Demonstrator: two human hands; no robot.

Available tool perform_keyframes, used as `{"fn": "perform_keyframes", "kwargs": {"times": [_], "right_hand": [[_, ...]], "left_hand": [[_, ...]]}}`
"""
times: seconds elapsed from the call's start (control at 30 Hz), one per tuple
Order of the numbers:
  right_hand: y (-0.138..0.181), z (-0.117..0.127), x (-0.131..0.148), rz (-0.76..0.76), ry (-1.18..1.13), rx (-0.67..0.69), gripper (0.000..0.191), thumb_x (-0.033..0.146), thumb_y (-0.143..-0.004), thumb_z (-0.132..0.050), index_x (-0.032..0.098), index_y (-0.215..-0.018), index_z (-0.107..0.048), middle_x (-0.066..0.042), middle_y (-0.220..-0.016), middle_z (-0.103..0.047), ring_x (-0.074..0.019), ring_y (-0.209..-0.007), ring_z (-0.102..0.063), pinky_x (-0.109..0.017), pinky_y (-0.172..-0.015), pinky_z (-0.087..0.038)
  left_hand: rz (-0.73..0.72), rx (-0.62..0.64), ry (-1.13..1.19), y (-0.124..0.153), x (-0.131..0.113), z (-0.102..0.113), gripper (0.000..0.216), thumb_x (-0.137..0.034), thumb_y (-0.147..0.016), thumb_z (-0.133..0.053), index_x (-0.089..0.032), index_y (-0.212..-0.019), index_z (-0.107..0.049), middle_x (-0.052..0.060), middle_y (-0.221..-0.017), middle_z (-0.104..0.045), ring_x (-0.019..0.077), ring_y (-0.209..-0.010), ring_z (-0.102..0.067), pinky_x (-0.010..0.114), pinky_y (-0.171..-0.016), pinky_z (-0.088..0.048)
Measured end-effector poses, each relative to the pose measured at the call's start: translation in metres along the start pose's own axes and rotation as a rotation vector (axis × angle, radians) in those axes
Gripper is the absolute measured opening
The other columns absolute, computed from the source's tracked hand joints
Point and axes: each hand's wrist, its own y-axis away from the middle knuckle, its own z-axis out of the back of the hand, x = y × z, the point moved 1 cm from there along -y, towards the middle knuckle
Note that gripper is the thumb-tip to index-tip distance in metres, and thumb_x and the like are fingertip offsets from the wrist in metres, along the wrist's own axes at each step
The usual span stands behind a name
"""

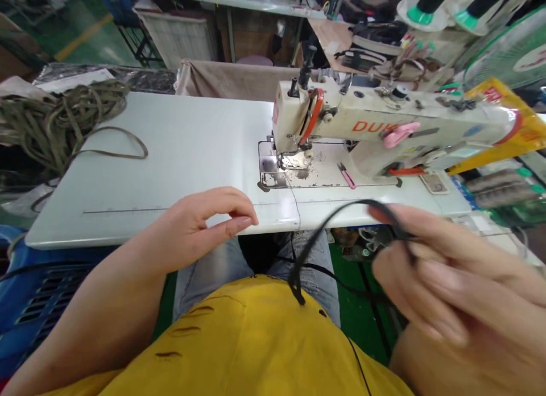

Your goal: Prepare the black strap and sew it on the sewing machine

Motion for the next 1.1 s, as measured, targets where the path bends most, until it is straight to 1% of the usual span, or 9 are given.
{"fn": "perform_keyframes", "kwargs": {"times": [0.03,0.1,0.2,0.4,0.53,0.67,0.8,0.97,1.1], "right_hand": [[-0.014,-0.013,-0.001,0.051,-0.049,-0.056,0.044,0.035,-0.089,-0.077,0.028,-0.131,-0.071,0.001,-0.053,-0.055,-0.0144,-0.045,-0.046,-0.030,-0.043,-0.031],[-0.037,-0.034,-0.013,-0.027,-0.103,-0.016,0.040,0.032,-0.088,-0.076,0.023,-0.127,-0.072,0.003,-0.052,-0.054,-0.0129,-0.046,-0.047,-0.029,-0.049,-0.034],[-0.057,-0.045,-0.042,-0.111,-0.141,0.000,0.046,0.034,-0.089,-0.075,0.019,-0.132,-0.067,0.003,-0.056,-0.060,-0.0130,-0.050,-0.053,-0.028,-0.053,-0.035],[-0.069,-0.035,-0.084,-0.117,-0.102,0.072,0.067,0.045,-0.089,-0.075,0.020,-0.147,-0.053,0.001,-0.062,-0.068,-0.0157,-0.051,-0.059,-0.026,-0.051,-0.030],[-0.069,-0.037,-0.092,-0.075,-0.010,0.063,0.061,0.044,-0.093,-0.072,0.022,-0.145,-0.051,0.000,-0.069,-0.071,-0.0162,-0.055,-0.064,-0.025,-0.051,-0.029],[-0.072,-0.033,-0.105,-0.046,0.042,0.099,0.054,0.049,-0.092,-0.071,0.020,-0.135,-0.053,0.000,-0.069,-0.072,-0.0167,-0.054,-0.066,-0.025,-0.049,-0.028],[-0.078,-0.026,-0.115,-0.038,0.079,0.089,0.049,0.057,-0.089,-0.071,0.020,-0.116,-0.055,0.001,-0.066,-0.072,-0.0149,-0.052,-0.065,-0.023,-0.046,-0.029],[-0.081,-0.025,-0.117,-0.062,0.103,0.048,0.049,0.064,-0.089,-0.068,0.021,-0.105,-0.051,-0.001,-0.069,-0.073,-0.0166,-0.057,-0.069,-0.021,-0.045,-0.032],[-0.080,-0.028,-0.120,-0.076,0.151,0.064,0.043,0.061,-0.092,-0.063,0.021,-0.103,-0.053,-0.002,-0.073,-0.073,-0.0186,-0.062,-0.071,-0.023,-0.047,-0.038]], "left_hand": [[-0.023,0.054,0.038,-0.002,0.000,-0.005,0.019,-0.038,-0.090,-0.070,-0.024,-0.090,-0.084,0.008,-0.097,-0.077,0.0278,-0.093,-0.070,0.034,-0.087,-0.056],[-0.015,0.218,0.113,-0.006,0.004,-0.019,0.028,-0.038,-0.097,-0.061,-0.024,-0.091,-0.084,0.008,-0.094,-0.078,0.0263,-0.090,-0.071,0.034,-0.086,-0.056],[0.132,0.370,0.251,-0.011,0.020,-0.045,0.031,-0.040,-0.099,-0.057,-0.024,-0.103,-0.083,0.009,-0.099,-0.079,0.0254,-0.094,-0.072,0.035,-0.088,-0.055],[0.216,0.258,0.725,-0.020,0.046,-0.085,0.037,-0.043,-0.095,-0.068,-0.022,-0.125,-0.075,0.012,-0.116,-0.076,0.0276,-0.109,-0.069,0.038,-0.095,-0.052],[0.207,0.159,0.918,-0.028,0.046,-0.095,0.047,-0.038,-0.088,-0.079,-0.027,-0.132,-0.071,0.012,-0.128,-0.071,0.0290,-0.115,-0.066,0.038,-0.098,-0.051],[0.225,0.082,1.035,-0.036,0.048,-0.100,0.052,-0.029,-0.083,-0.084,-0.030,-0.133,-0.070,0.009,-0.122,-0.068,0.0245,-0.111,-0.065,0.036,-0.097,-0.052],[0.221,-0.020,1.007,-0.041,0.053,-0.103,0.068,-0.025,-0.080,-0.086,-0.028,-0.143,-0.060,0.007,-0.110,-0.069,0.0210,-0.104,-0.066,0.035,-0.095,-0.052],[0.236,-0.081,0.909,-0.041,0.055,-0.108,0.094,-0.022,-0.079,-0.086,-0.028,-0.158,-0.037,0.002,-0.095,-0.068,0.0143,-0.081,-0.064,0.028,-0.077,-0.051],[0.225,-0.092,0.835,-0.042,0.056,-0.112,0.105,-0.019,-0.075,-0.088,-0.027,-0.162,-0.029,0.001,-0.090,-0.068,0.0158,-0.081,-0.066,0.029,-0.078,-0.050]]}}
